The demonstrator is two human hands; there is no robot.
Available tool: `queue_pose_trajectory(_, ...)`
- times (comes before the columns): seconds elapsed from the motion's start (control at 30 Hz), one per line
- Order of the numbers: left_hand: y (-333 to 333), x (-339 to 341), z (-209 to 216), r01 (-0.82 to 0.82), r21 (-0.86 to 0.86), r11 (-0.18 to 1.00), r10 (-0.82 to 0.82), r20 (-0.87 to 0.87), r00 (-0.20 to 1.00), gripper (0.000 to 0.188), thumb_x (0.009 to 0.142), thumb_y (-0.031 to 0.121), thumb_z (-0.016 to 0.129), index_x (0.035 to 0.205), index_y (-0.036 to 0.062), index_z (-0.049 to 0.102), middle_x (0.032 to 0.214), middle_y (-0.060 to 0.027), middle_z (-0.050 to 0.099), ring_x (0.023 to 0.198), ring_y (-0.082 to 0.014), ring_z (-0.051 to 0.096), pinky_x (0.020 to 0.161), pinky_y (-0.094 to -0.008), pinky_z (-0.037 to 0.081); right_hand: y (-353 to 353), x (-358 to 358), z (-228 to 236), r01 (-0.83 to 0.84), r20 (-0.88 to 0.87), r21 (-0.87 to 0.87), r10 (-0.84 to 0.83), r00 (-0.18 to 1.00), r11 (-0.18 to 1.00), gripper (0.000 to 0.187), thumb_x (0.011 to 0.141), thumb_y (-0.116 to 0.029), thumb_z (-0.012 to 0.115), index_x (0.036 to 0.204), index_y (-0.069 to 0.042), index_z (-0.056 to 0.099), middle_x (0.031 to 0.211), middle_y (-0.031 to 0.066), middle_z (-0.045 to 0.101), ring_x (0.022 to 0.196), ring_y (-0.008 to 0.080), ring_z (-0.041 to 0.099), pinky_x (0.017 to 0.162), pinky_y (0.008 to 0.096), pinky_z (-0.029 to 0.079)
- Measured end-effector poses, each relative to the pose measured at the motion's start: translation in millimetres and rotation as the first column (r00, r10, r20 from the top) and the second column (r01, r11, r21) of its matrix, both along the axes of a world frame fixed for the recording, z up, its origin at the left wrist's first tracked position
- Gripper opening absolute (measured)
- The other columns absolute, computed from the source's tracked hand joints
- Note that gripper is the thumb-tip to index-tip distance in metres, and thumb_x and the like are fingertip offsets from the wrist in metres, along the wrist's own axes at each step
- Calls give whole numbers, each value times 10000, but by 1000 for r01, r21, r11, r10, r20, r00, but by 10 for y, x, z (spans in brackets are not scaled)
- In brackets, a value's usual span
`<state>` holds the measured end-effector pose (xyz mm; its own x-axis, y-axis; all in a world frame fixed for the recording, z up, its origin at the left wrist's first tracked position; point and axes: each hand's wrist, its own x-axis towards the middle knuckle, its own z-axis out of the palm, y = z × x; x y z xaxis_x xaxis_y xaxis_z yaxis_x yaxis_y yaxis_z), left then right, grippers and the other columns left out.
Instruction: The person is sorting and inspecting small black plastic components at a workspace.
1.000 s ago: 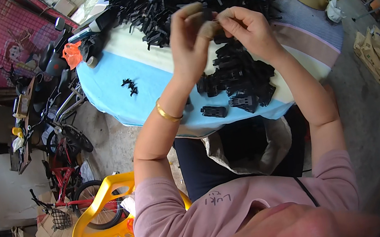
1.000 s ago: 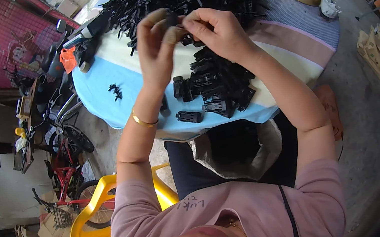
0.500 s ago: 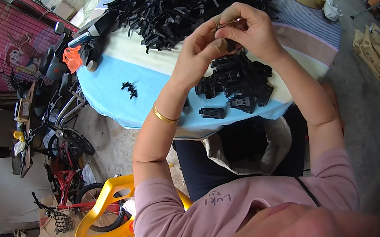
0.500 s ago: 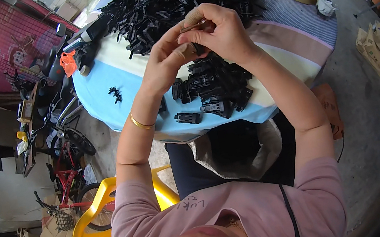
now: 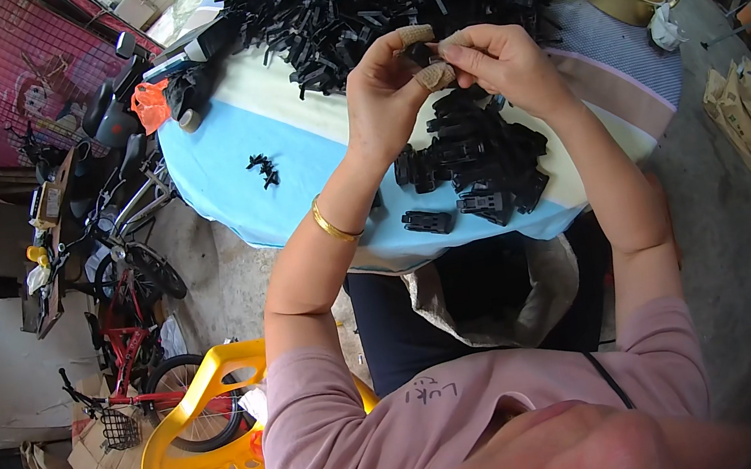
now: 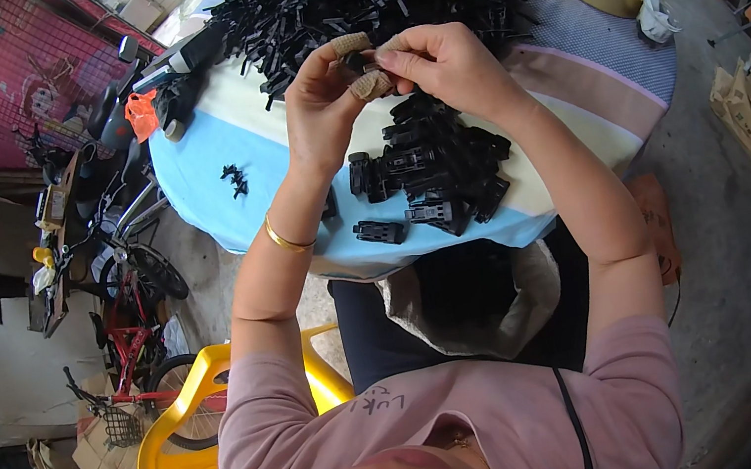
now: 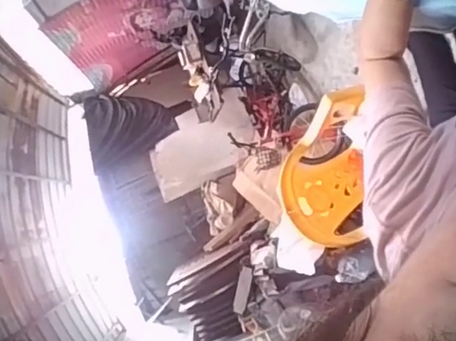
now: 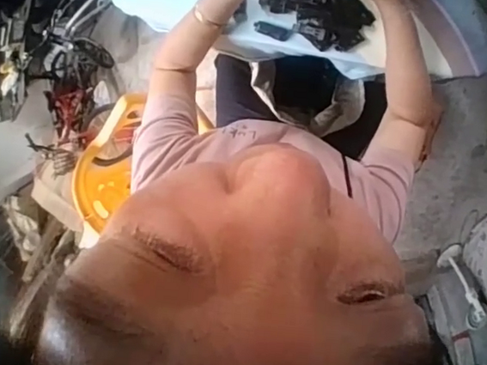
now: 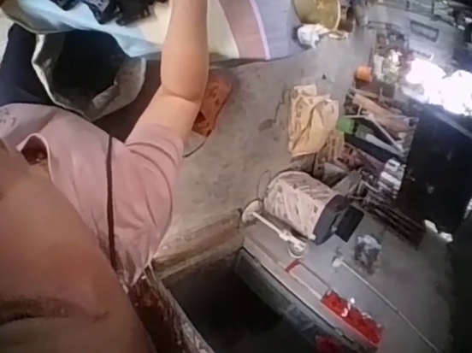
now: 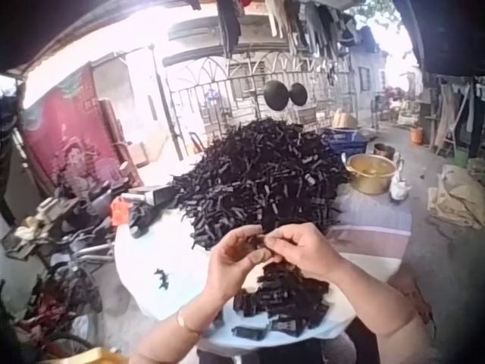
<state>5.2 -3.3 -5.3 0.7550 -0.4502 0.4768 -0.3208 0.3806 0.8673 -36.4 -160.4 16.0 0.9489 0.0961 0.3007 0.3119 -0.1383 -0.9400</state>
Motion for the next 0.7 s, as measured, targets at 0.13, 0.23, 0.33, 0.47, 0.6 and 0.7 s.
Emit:
queue_pose_trajectory(0.13,-23,-40,7,-67,-38,997,68,17,998,293,759,-70,595,1038,-37,514,901,-72,594,814,-121,590,734,-244,505,29,-31,13,12,20,10,-12,1000,1000,167,855,-133,544,847,12,626,638,-6,560,570,41,483,525,179,394)
queue_pose_trajectory(0.23,-1,-18,-28,-93,-38,995,96,63,993,225,756,-69,599,972,-41,540,877,-68,601,791,-109,591,709,-233,503,56,-18,-5,27,13,-34,-26,1000,999,157,852,-122,544,822,6,628,592,-9,542,543,43,470,508,185,385)
queue_pose_trajectory(0.33,-47,-80,-37,-209,-41,977,213,173,962,171,754,-72,598,916,-36,556,860,-65,607,746,-105,592,676,-224,499,71,-37,-25,80,34,-39,-79,996,996,156,851,-122,544,809,3,627,566,-7,532,534,43,466,503,189,383)
queue_pose_trajectory(0.47,-40,-62,-20,-317,12,948,291,362,886,218,731,-60,620,940,-21,571,851,-69,614,709,-102,594,661,-220,496,-10,19,-70,94,170,-152,-68,983,984,162,867,-145,527,906,-15,615,623,-40,503,546,15,436,489,154,346)
queue_pose_trajectory(0.6,-29,-99,4,-318,135,938,240,406,882,444,653,31,716,1068,24,558,818,-61,614,660,-76,557,597,-201,461,-495,151,31,346,405,-184,-250,880,920,189,836,-164,586,952,-19,624,797,0,625,670,50,529,599,189,427)
queue_pose_trajectory(0.7,-2,-184,138,-131,351,927,-38,435,900,520,643,54,736,1118,22,527,898,-42,636,731,-87,542,617,-220,447,-879,219,-9,541,382,-271,-427,820,796,230,781,-176,641,952,-23,626,764,10,621,681,55,539,622,196,433)
